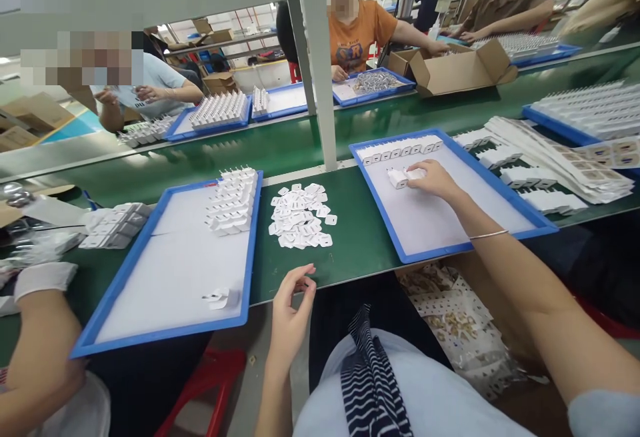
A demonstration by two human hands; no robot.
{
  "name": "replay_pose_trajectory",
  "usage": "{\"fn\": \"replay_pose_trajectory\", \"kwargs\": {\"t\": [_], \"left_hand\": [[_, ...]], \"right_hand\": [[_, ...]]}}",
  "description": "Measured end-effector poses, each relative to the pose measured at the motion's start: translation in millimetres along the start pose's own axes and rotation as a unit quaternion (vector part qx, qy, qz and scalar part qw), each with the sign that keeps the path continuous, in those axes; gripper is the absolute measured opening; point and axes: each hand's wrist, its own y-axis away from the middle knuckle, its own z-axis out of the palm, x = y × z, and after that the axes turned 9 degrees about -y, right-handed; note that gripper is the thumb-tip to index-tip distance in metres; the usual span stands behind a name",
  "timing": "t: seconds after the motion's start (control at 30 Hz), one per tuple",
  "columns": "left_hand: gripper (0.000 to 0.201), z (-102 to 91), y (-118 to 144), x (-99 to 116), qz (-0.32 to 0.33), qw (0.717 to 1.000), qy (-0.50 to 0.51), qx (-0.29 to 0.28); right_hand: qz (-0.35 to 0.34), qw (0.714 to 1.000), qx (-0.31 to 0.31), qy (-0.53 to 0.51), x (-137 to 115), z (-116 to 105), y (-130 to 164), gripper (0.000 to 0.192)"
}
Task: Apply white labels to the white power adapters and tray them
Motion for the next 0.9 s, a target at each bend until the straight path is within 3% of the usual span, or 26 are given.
{"fn": "replay_pose_trajectory", "kwargs": {"t": [0.13,0.23,0.37,0.43,0.5,0.57,0.7,0.83,0.9], "left_hand": [[0.025,9.5,-4.7,7.7,0.054,0.997,-0.051,-0.009],[0.041,27.8,-13.3,19.5,0.176,0.972,-0.156,-0.015],[0.066,55.5,-28.6,46.4,0.377,0.867,-0.326,0.025],[0.072,62.9,-35.5,58.5,0.423,0.819,-0.386,0.027],[0.076,63.4,-41.0,64.0,0.426,0.805,-0.413,0.002],[0.079,58.5,-44.4,60.2,0.4,0.817,-0.413,-0.042],[0.084,41.5,-41.9,31.0,0.301,0.872,-0.372,-0.103],[0.066,20.8,-30.2,1.7,0.217,0.939,-0.253,-0.086],[0.046,10.2,-24.5,-6.2,0.158,0.976,-0.145,-0.042]], "right_hand": [[0.015,0.999,0.045,-0.004,4.2,-20.9,15.7,0.044],[-0.01,0.999,0.015,-0.045,-10.1,-32.1,47.7,0.037],[-0.14,0.963,-0.177,-0.148,-60.0,-14.4,115.7,0.037],[-0.157,0.921,-0.304,-0.185,-87.4,2.1,145.8,0.044],[-0.155,0.872,-0.399,-0.238,-108.7,17.2,164.9,0.054],[-0.127,0.843,-0.441,-0.281,-121.9,30.0,173.4,0.057],[-0.043,0.832,-0.458,-0.31,-133.5,52.9,176.0,0.051],[-0.038,0.782,-0.532,-0.322,-146.5,74.4,166.1,0.046],[-0.093,0.787,-0.545,-0.274,-157.2,88.8,151.6,0.029]]}}
